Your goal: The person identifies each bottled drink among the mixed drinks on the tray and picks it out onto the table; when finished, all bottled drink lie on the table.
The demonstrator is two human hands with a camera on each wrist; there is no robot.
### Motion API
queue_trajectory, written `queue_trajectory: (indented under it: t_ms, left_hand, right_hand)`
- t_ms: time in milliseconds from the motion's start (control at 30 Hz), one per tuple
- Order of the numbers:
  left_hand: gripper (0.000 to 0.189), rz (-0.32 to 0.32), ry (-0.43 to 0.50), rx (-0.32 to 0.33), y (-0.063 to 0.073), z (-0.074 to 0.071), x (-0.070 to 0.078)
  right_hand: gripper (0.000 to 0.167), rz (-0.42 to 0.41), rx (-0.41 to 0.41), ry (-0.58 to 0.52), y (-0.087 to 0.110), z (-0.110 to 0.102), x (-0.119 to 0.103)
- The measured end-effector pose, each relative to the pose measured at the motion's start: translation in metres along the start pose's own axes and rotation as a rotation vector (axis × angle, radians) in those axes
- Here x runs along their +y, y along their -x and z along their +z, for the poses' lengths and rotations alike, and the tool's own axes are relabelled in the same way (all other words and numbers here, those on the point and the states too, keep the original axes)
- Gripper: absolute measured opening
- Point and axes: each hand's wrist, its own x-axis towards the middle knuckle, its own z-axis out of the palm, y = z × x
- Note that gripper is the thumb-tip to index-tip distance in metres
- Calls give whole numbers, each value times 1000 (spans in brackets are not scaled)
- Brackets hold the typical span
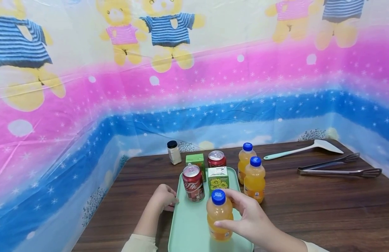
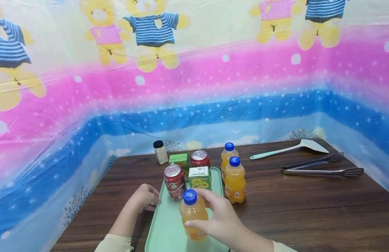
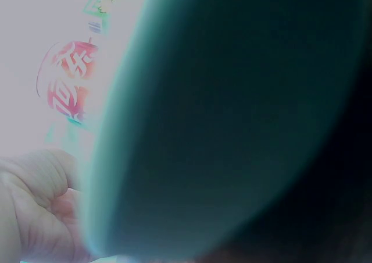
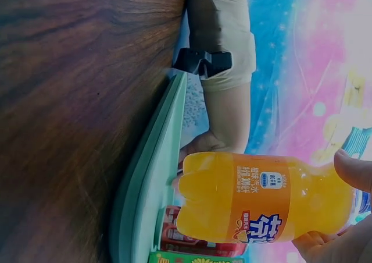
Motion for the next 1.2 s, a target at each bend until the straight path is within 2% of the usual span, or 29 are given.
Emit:
queue_trajectory:
  t_ms: [400, 867, 1200]
  left_hand:
    - [14, -1, -5, 4, -2, 1, -2]
    - [13, 7, -1, 4, -4, 2, -3]
    - [13, 9, 5, 7, -4, 2, -3]
  right_hand:
    - [59, -34, 49, 0, 10, -12, 3]
    - [59, -12, 113, 46, 17, -28, 7]
    - [57, -27, 211, 97, 23, -37, 9]
